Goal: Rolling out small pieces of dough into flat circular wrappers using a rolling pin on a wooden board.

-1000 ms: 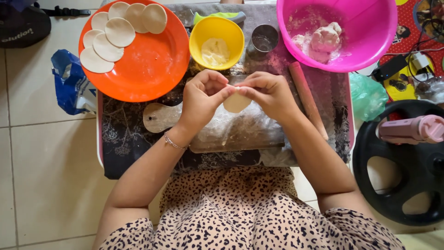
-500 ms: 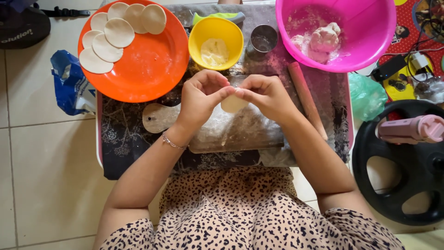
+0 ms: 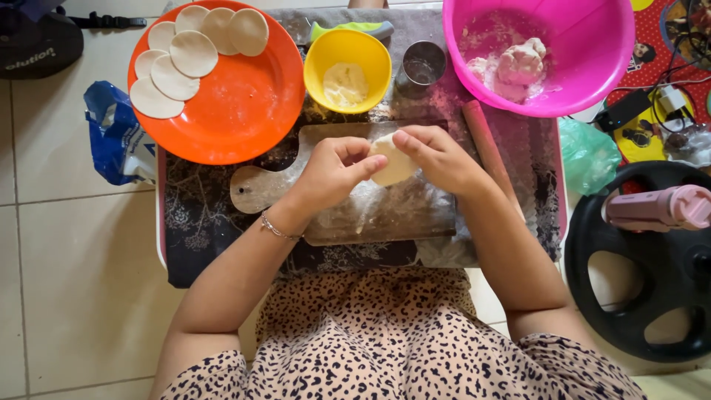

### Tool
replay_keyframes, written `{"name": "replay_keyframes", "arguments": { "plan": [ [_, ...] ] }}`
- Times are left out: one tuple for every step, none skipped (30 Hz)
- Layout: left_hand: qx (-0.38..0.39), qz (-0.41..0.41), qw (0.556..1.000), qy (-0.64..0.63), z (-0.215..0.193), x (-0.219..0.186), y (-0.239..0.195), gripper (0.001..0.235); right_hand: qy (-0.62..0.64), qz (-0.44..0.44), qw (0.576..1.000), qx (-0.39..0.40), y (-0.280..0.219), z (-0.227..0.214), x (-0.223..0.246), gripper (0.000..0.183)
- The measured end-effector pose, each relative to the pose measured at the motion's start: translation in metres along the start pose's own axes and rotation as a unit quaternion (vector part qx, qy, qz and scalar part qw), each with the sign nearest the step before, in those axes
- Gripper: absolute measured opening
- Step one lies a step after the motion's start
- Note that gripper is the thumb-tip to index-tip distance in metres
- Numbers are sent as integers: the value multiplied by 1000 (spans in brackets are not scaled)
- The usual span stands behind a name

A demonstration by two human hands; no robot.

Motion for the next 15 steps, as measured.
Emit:
{"name": "replay_keyframes", "arguments": {
  "plan": [
    [0,1,1000,0,2,-3,1,17,-1,0,1000,0,-2,2,7,32],
    [4,0,999,-35,4,-6,1,19,-15,-19,1000,1,-4,3,15,31],
    [9,0,997,-71,6,-10,1,21,-30,-37,999,3,-6,5,23,35],
    [7,0,997,-71,5,-12,0,21,-31,-37,999,4,-7,8,25,35],
    [23,-9,997,-78,5,-15,0,24,-40,-50,998,6,-7,10,28,37],
    [39,-17,995,-86,5,-17,-1,26,-48,-64,997,8,-8,13,31,40],
    [37,-17,995,-86,6,-13,-1,26,-48,-64,997,10,-6,12,24,40],
    [46,-14,995,-87,7,-10,-1,29,-34,-66,997,11,-5,11,18,40],
    [55,-10,994,-89,9,-7,-1,33,-20,-67,997,12,-4,9,11,40],
    [56,-10,994,-89,7,-14,-2,33,-20,-68,997,10,-2,4,3,40],
    [65,-1,996,-65,6,-21,-4,32,-7,-46,998,29,-1,1,-5,38],
    [72,8,997,-41,5,-28,-6,32,7,-25,999,48,1,-3,-14,37],
    [73,7,996,-41,5,-24,-6,32,7,-25,999,48,0,-3,-9,37],
    [90,13,995,-36,6,-20,-7,31,3,-2,997,83,-1,-2,-4,34],
    [108,18,994,-32,7,-17,-7,30,-1,21,993,119,-2,0,0,31]
  ]
}}
Point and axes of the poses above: each hand's wrist, its own y-axis towards the middle knuckle, its own z-axis out of the palm, x = y × z, the point moved 3 cm from there along y, towards the middle knuckle, and after that the axes turned 5 degrees about z, right-handed, at the moved point
